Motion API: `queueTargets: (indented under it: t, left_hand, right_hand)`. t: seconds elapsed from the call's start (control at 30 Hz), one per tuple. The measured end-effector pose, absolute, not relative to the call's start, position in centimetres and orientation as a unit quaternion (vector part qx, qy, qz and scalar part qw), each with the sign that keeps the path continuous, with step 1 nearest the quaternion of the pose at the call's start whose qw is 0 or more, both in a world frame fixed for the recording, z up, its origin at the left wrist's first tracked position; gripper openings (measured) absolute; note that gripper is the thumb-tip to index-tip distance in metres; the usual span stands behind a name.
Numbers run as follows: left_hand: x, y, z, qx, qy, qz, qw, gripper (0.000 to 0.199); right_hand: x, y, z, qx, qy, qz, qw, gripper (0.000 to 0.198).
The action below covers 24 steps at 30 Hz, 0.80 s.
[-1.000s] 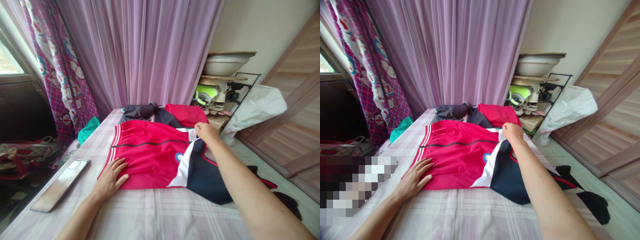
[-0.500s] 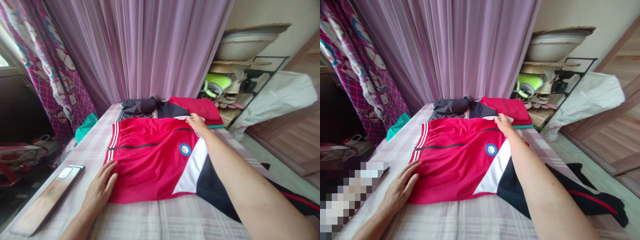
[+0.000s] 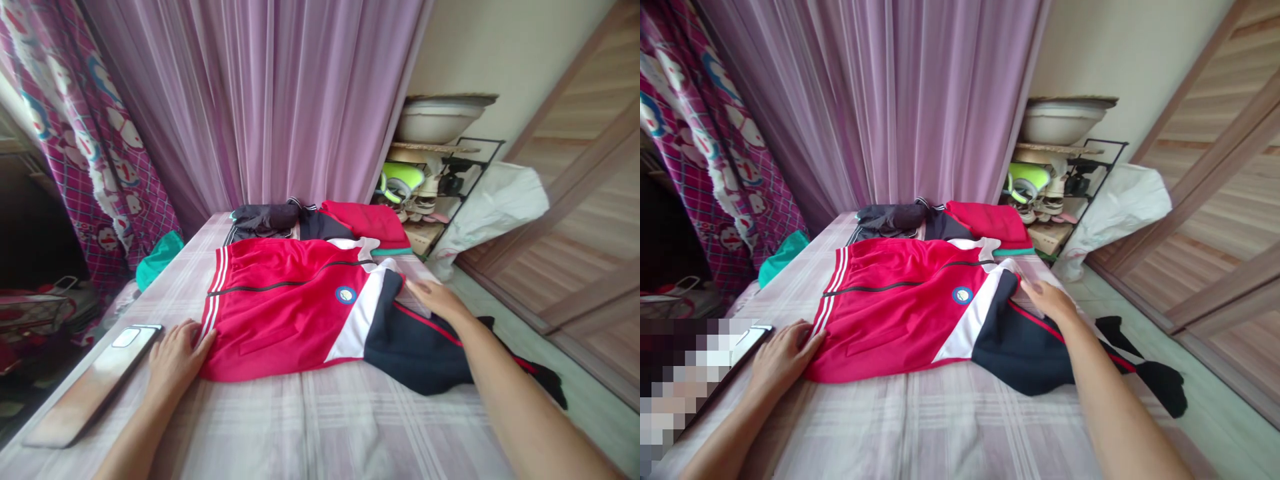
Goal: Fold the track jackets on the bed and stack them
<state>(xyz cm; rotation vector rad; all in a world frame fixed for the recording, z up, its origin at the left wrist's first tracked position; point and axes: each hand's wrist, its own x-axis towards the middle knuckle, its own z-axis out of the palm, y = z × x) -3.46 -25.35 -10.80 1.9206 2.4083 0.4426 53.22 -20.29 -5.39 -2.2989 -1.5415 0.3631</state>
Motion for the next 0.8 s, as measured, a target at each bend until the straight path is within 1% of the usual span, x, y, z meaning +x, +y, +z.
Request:
queueTargets:
  t: [0.07, 0.13, 0.27, 0.4, 0.47, 0.6, 0.67, 0.73, 0.77, 0.8]
  left_hand:
    - [-3.3, -25.1, -10.1, 0.612, 0.780, 0.129, 0.022, 0.052]
    - [-3.1, -25.0, -9.3, 0.605, 0.789, 0.104, 0.021, 0.050]
    - [-2.0, -25.3, -8.1, 0.611, 0.788, 0.074, 0.020, 0.048]
    - [-1.1, -26.1, -6.8, 0.586, 0.801, 0.116, 0.039, 0.044]
    - [-1.5, -26.4, -6.1, 0.558, 0.814, 0.155, 0.054, 0.044]
    - [-3.3, -26.4, -5.9, 0.530, 0.822, 0.202, 0.047, 0.045]
    - [-3.9, -26.5, -6.5, 0.543, 0.815, 0.190, 0.062, 0.051]
    - [-4.2, -26.6, -7.4, 0.561, 0.807, 0.172, 0.073, 0.061]
    - [-4.3, -26.6, -7.9, 0.566, 0.804, 0.166, 0.073, 0.066]
    - [-4.3, -26.7, -8.2, 0.568, 0.804, 0.162, 0.069, 0.070]
  right_hand:
    - [54.5, -22.8, -6.2, -0.781, -0.568, 0.205, 0.161, 0.042]
    - [54.7, -24.5, -6.8, -0.756, -0.579, 0.256, 0.169, 0.034]
    - [53.8, -25.6, -6.7, -0.736, -0.590, 0.281, 0.174, 0.024]
    - [54.4, -25.9, -5.6, -0.725, -0.585, 0.318, 0.175, 0.022]
    - [55.5, -26.5, -5.1, -0.727, -0.581, 0.332, 0.154, 0.022]
    - [57.4, -27.9, -4.8, -0.704, -0.600, 0.374, 0.070, 0.027]
    - [57.5, -28.3, -4.8, -0.686, -0.612, 0.393, 0.025, 0.030]
    - [57.2, -28.2, -4.9, -0.678, -0.620, 0.395, -0.007, 0.030]
    - [57.0, -27.8, -5.0, -0.681, -0.622, 0.386, -0.009, 0.031]
    - [56.8, -27.3, -5.1, -0.692, -0.624, 0.363, 0.022, 0.032]
